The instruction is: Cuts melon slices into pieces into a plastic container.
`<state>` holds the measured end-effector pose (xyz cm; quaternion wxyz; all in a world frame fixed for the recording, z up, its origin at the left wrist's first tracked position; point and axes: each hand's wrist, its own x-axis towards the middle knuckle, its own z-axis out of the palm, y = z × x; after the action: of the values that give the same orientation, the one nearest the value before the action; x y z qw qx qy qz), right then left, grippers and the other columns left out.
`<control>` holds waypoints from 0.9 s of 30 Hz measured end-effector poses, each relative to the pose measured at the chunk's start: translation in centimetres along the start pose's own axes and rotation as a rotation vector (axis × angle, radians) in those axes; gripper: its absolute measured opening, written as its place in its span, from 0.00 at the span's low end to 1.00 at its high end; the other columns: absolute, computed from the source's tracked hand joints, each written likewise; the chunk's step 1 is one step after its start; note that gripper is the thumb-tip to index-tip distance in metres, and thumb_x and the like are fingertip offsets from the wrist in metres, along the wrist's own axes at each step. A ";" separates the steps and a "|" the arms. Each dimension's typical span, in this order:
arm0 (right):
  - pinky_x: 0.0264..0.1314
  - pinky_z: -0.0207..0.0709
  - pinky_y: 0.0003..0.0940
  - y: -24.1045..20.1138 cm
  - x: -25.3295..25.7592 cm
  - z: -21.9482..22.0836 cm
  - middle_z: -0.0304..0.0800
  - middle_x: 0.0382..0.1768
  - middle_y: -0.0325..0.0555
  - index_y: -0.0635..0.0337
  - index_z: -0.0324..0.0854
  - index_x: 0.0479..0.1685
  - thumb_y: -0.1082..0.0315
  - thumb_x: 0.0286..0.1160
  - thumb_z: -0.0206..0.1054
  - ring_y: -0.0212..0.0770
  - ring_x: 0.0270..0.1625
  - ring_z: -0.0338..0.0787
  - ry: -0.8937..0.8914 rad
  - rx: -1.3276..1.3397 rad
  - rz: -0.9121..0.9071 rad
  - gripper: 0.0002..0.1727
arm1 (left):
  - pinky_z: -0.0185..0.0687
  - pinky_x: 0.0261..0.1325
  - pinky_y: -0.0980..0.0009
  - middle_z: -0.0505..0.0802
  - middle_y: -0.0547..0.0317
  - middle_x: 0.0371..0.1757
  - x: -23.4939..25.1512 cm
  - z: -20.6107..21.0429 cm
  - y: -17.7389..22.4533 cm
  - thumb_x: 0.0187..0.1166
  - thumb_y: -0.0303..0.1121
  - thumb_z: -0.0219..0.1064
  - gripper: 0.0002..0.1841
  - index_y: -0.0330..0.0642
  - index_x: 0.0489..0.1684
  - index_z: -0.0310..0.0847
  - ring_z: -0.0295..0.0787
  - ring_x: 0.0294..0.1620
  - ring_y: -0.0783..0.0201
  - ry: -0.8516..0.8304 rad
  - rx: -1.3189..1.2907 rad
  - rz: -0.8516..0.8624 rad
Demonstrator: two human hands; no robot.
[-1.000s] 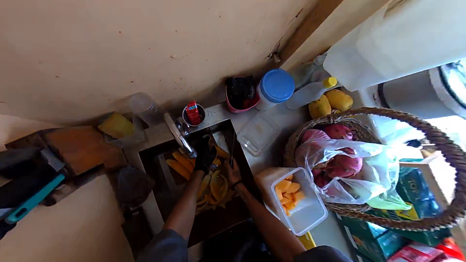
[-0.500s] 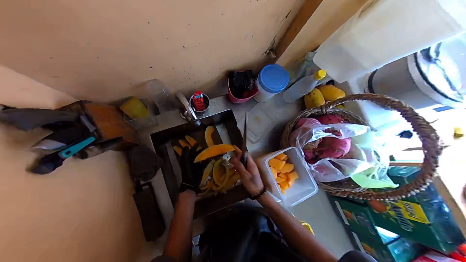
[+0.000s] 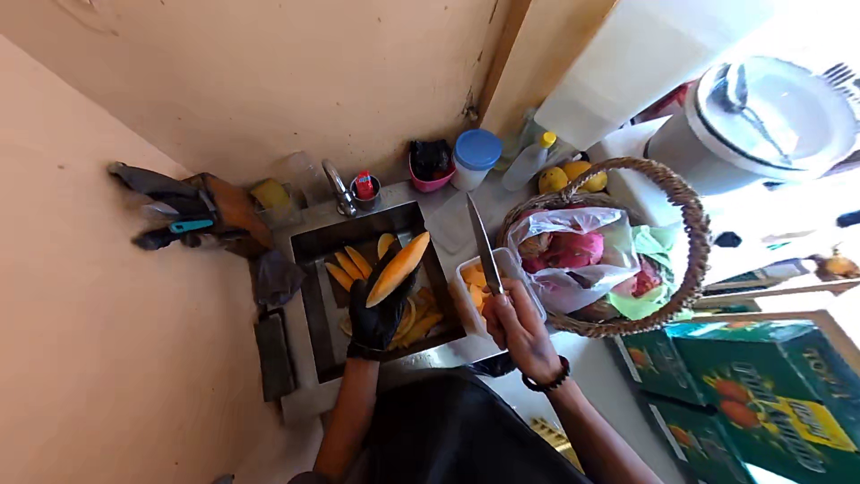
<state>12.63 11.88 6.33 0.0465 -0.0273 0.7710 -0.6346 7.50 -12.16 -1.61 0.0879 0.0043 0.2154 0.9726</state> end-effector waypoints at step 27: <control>0.22 0.68 0.41 -0.2 -1.9 -5.9 0.72 0.13 0.37 0.55 0.81 0.27 0.47 0.92 0.40 0.38 0.18 0.78 0.228 -0.748 -0.066 0.32 | 0.82 0.73 0.68 0.86 0.46 0.68 -4.1 7.4 -4.5 0.67 0.33 0.79 0.36 0.23 0.74 0.71 0.85 0.67 0.66 -0.221 0.958 0.149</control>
<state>13.90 17.76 7.71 -0.0732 0.0034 0.9480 -0.3098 12.60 -5.71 3.35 0.0287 0.1629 0.6265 0.7617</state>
